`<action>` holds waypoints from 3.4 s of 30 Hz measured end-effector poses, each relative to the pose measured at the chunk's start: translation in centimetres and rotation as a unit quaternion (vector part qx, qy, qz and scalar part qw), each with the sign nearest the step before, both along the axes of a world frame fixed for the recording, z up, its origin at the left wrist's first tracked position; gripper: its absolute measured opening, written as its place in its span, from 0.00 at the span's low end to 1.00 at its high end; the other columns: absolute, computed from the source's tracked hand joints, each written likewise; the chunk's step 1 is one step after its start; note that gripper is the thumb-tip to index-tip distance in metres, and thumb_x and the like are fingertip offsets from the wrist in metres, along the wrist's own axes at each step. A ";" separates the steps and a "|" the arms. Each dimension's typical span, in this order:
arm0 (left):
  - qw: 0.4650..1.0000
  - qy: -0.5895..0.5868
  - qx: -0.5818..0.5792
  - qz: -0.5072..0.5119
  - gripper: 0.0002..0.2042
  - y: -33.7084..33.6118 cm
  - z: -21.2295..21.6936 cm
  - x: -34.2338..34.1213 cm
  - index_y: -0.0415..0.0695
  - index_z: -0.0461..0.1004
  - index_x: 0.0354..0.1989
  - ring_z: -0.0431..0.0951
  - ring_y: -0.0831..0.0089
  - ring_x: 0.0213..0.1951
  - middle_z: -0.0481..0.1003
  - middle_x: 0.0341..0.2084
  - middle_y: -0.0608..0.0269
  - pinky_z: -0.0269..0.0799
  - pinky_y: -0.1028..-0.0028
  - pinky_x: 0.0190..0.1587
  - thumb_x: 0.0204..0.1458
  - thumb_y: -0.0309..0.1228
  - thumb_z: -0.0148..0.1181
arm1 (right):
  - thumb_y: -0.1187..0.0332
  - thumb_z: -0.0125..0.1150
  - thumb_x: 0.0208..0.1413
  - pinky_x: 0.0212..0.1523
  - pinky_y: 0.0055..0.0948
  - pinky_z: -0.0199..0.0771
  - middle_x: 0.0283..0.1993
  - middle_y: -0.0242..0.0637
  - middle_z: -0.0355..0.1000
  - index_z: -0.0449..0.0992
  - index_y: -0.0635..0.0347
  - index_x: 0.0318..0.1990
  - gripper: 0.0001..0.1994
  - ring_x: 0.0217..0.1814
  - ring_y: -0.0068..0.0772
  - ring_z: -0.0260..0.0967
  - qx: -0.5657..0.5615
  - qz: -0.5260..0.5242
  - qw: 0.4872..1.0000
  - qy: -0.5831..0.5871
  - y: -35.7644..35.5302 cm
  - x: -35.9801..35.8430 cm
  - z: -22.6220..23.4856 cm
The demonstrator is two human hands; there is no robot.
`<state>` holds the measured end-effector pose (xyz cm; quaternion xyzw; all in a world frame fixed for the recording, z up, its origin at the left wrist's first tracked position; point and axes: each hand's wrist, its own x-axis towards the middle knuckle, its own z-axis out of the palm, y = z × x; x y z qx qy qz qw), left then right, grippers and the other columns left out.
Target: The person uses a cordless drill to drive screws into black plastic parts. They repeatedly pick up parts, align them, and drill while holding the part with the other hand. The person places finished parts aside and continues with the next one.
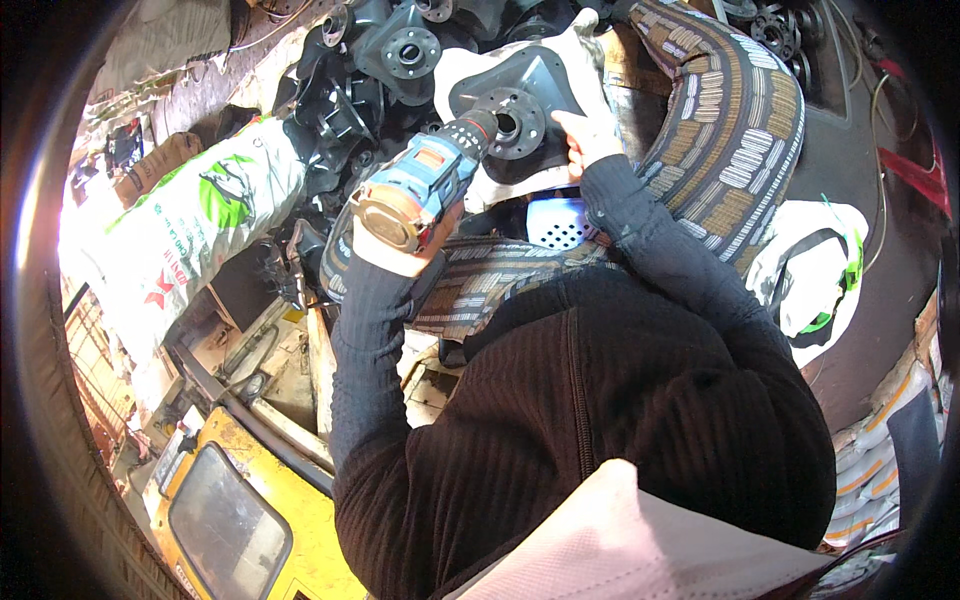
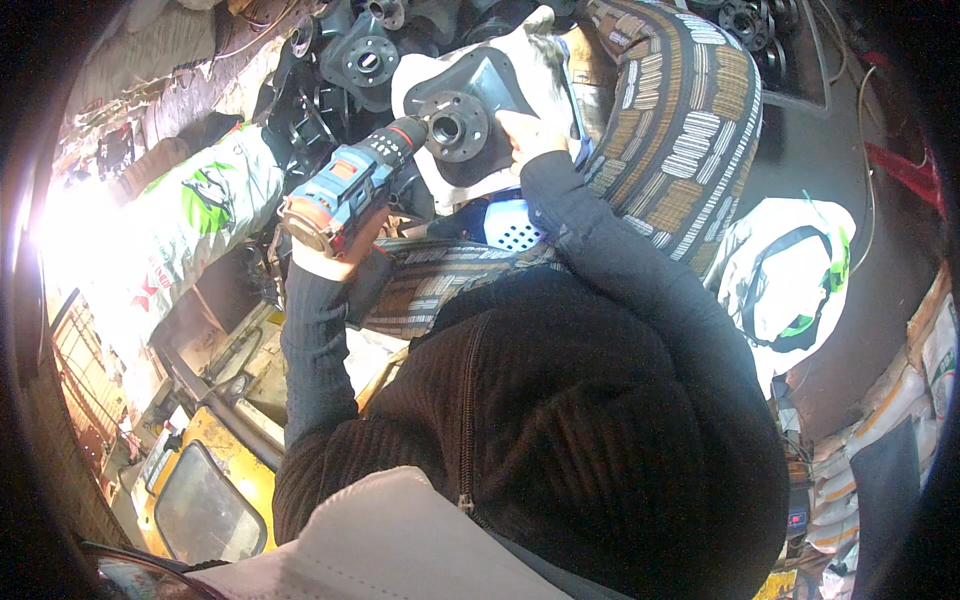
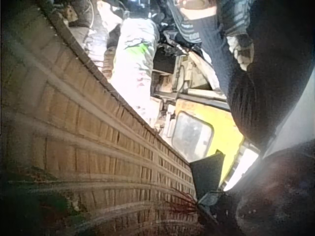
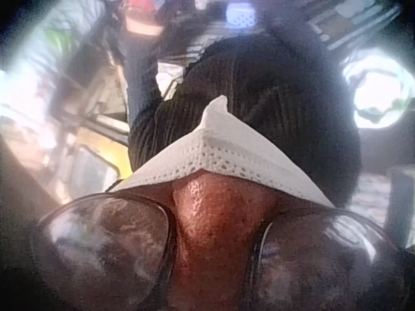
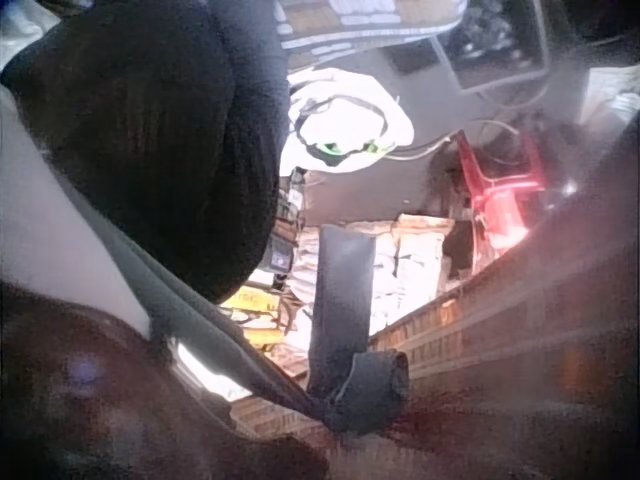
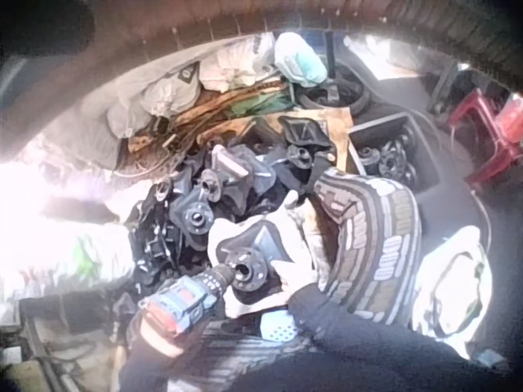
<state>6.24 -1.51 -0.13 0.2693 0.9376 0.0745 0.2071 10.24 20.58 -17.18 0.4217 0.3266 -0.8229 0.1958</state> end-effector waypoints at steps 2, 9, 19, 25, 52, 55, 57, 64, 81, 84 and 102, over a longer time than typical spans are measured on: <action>0.998 -0.050 0.046 0.009 0.29 0.3 -0.7 -0.7 0.42 0.58 0.54 0.69 0.62 0.50 0.67 0.47 0.54 0.67 0.66 0.52 0.42 0.32 0.62 | 0.67 0.62 0.50 0.15 0.16 0.50 0.22 0.22 0.64 0.76 0.60 0.40 0.11 0.17 0.13 0.52 0.001 0.001 0.999 0.042 -0.7 0.5 -0.3; 0.980 -0.156 0.111 0.061 0.31 1.4 -1.8 -1.9 0.40 0.55 0.55 0.69 0.64 0.50 0.65 0.50 0.53 0.68 0.66 0.51 0.42 0.27 0.62 | 0.66 0.61 0.51 0.12 0.16 0.49 0.21 0.24 0.66 0.74 0.63 0.41 0.12 0.13 0.11 0.50 0.004 0.007 1.000 0.014 -2.4 0.3 -0.6; 0.990 -0.134 -0.012 0.037 0.18 3.1 -0.4 -4.9 0.47 0.68 0.47 0.72 0.63 0.46 0.71 0.42 0.59 0.67 0.66 0.49 0.46 0.33 0.58 | 0.68 0.60 0.52 0.19 0.15 0.54 0.26 0.25 0.69 0.73 0.66 0.40 0.12 0.19 0.11 0.55 0.137 0.100 0.983 0.065 -3.6 0.8 -3.0; 0.984 -0.157 -0.076 -0.031 0.18 4.1 -1.3 -5.7 0.48 0.68 0.47 0.71 0.61 0.47 0.71 0.43 0.57 0.65 0.66 0.51 0.44 0.28 0.55 | 0.68 0.61 0.50 0.24 0.15 0.58 0.23 0.22 0.67 0.75 0.63 0.36 0.09 0.23 0.10 0.57 0.191 0.132 0.969 0.087 -2.9 0.2 -1.1; 0.992 -0.065 -0.100 -0.050 0.23 1.9 -5.0 -6.2 0.50 0.64 0.53 0.67 0.69 0.52 0.70 0.48 0.61 0.61 0.72 0.57 0.47 0.36 0.57 | 0.62 0.64 0.48 0.38 0.21 0.67 0.34 0.36 0.73 0.74 0.68 0.41 0.18 0.35 0.22 0.68 0.253 0.177 0.934 0.181 -2.4 -0.2 -3.5; 0.987 -0.129 -0.088 0.039 0.23 2.9 -3.9 -6.6 0.49 0.65 0.53 0.69 0.68 0.50 0.70 0.47 0.60 0.63 0.72 0.54 0.46 0.36 0.57 | 0.62 0.64 0.47 0.40 0.21 0.67 0.35 0.37 0.74 0.75 0.68 0.41 0.18 0.37 0.23 0.68 0.260 0.161 0.935 0.180 -2.5 -0.2 -3.8; 0.981 -0.150 -0.031 0.117 0.25 3.7 -2.8 -6.0 0.46 0.65 0.53 0.70 0.67 0.50 0.70 0.48 0.59 0.63 0.72 0.54 0.45 0.38 0.59 | 0.60 0.65 0.44 0.37 0.23 0.68 0.32 0.39 0.74 0.75 0.66 0.40 0.20 0.33 0.26 0.69 0.263 0.123 0.938 0.191 -3.0 -0.4 -4.2; 0.963 -0.215 0.073 0.148 0.35 0.1 4.2 7.2 0.51 0.60 0.56 0.76 0.58 0.41 0.75 0.40 0.54 0.71 0.66 0.47 0.33 0.33 0.65 | 0.62 0.68 0.42 0.22 0.23 0.64 0.30 0.34 0.71 0.69 0.64 0.51 0.28 0.23 0.21 0.64 0.163 0.195 0.937 0.239 -0.4 -0.5 -7.4; 0.597 0.181 0.622 0.473 0.11 -13.8 1.6 9.6 0.40 0.71 0.22 0.63 0.86 0.22 0.68 0.18 0.73 0.62 0.80 0.24 0.47 0.34 0.64 | 0.60 0.47 0.61 0.09 0.12 0.42 0.21 0.21 0.55 0.62 0.60 0.55 0.19 0.14 0.11 0.44 -0.278 0.286 0.892 0.214 -9.1 -4.2 17.4; 0.533 0.288 0.599 0.523 0.14 -22.8 -1.9 7.1 0.42 0.68 0.19 0.63 0.84 0.16 0.69 0.16 0.70 0.60 0.80 0.18 0.46 0.37 0.65 | 0.71 0.48 0.58 0.10 0.11 0.47 0.26 0.22 0.59 0.51 0.60 0.63 0.25 0.17 0.11 0.47 -0.226 0.273 0.911 0.211 -7.0 -4.2 15.3; 0.645 -0.174 0.415 0.618 0.14 -30.1 -31.5 1.3 0.53 0.69 0.46 0.75 0.62 0.34 0.74 0.40 0.63 0.70 0.63 0.29 0.54 0.43 0.49 | 0.76 0.47 0.48 0.16 0.18 0.56 0.20 0.27 0.56 0.59 0.62 0.60 0.27 0.16 0.18 0.50 -0.248 0.147 0.943 0.166 3.9 0.9 9.3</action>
